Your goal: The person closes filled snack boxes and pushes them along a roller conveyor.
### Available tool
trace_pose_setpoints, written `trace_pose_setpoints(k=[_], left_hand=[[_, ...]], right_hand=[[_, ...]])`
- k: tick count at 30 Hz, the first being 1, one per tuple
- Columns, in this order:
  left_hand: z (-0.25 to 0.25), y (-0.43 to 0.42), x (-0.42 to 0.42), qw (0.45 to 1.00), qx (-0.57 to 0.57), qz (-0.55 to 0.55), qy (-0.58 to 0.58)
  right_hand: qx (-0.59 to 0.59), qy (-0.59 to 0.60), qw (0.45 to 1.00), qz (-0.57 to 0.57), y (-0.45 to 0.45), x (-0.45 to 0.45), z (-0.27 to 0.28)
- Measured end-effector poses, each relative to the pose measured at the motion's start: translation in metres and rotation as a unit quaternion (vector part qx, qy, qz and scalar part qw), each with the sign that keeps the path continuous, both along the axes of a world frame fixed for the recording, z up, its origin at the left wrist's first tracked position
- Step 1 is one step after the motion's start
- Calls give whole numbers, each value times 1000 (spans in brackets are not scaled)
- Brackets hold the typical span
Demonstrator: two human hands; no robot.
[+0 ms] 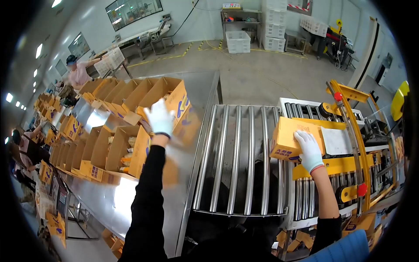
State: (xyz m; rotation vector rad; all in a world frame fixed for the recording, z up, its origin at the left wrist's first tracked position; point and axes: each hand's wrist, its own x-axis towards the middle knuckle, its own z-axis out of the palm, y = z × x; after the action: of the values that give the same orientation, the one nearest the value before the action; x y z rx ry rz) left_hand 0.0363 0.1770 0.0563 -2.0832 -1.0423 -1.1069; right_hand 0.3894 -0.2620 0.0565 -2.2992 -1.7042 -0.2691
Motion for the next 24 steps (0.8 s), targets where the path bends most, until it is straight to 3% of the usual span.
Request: trace_pose_setpoints(k=[2,4,5,6,7,8,9,10,12,13,14,15,16,18,19,20,22,23,24], left_hand=[[-20,53,-28,959,-197,118,167],[-4,36,-10,930,-283,63,224],[3,14,4,934,-270,16,234],[9,-15,18,936,-255,-29,242],[21,-47,30,929,-298,-77,204],[36,-75,36,918,-337,-127,170],[50,-96,34,802,-527,-280,-6],[57,-110,32,600,-669,-403,-174],[56,-108,16,809,-436,-368,-143],[42,-89,3,892,-355,-269,-80],[37,-84,-9,878,-388,-273,-60],[33,-88,-14,746,-595,-291,-63],[33,-92,-15,569,-766,-292,-64],[28,-116,-12,742,-522,-364,211],[39,-126,-1,751,-526,-317,242],[29,-122,11,751,-530,-316,234],[5,-112,39,842,-383,-286,251],[-2,-117,45,845,-382,-288,241],[-4,-127,51,878,-367,-255,173]], right_hand=[[3,-10,1000,-25,-8,-3,-13],[53,-69,987,-135,-6,-16,-23],[-26,-10,986,-165,6,-48,11],[108,-9,993,-38,19,-57,-4],[52,62,997,-5,32,-97,22],[69,96,991,66,38,-129,32],[95,112,982,117,48,-154,33],[119,127,970,168,54,-174,32],[134,99,973,162,65,-202,11],[120,99,976,153,70,-205,-9],[105,99,979,146,77,-205,-25],[129,70,972,184,75,-196,-30],[134,65,972,182,76,-189,-30],[130,192,934,271,78,-178,-31],[156,215,929,256,81,-175,-29],[15,355,904,239,83,-158,-24],[0,379,907,184,90,-151,-14],[86,135,957,243,101,-144,-12],[77,53,983,161,101,-150,-3]])
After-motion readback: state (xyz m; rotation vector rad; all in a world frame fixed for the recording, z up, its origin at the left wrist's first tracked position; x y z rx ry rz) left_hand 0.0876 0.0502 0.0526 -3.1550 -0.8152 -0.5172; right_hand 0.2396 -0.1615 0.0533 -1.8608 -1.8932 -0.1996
